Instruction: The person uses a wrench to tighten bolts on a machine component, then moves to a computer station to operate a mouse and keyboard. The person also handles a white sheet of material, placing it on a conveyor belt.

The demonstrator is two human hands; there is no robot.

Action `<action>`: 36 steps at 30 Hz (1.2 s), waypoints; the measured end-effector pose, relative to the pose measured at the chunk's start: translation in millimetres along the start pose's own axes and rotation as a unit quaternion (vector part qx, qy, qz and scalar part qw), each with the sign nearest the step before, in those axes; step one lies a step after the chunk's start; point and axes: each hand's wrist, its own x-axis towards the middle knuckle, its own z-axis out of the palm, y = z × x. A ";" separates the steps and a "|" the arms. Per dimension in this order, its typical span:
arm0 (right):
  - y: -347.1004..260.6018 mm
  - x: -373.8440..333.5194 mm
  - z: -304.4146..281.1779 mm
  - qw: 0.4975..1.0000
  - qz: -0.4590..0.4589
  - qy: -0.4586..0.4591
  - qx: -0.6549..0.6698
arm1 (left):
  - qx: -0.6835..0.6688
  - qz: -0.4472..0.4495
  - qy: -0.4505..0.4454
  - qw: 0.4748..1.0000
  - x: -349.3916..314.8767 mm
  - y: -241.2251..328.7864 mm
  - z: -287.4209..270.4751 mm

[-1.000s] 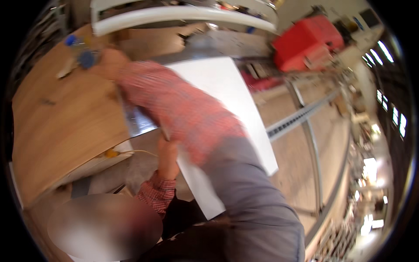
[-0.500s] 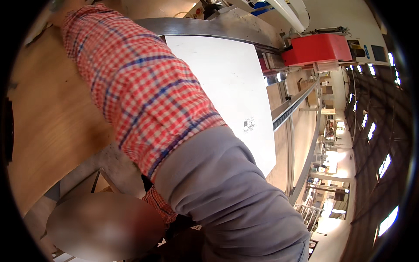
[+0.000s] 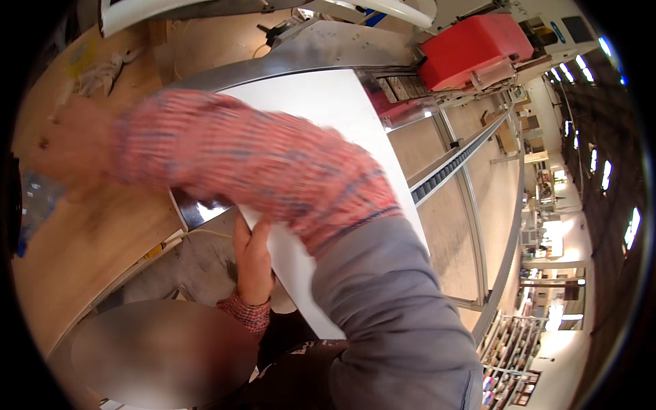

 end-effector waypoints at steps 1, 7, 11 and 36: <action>4.4 -41.1 -5.3 0.994 -0.013 0.108 0.027 | -0.024 -0.002 -0.006 1.000 0.3 -6.6 -0.6; 31.6 -264.2 -91.5 0.959 0.260 0.060 0.099 | 0.023 0.040 0.059 0.997 3.1 15.2 3.8; 65.2 -433.2 -125.0 0.863 0.495 0.087 0.039 | 0.048 0.046 0.079 0.995 6.0 9.3 5.3; 204.5 -606.9 -169.6 0.621 0.774 -0.034 0.120 | 0.080 0.040 0.100 0.991 -1.3 12.0 6.3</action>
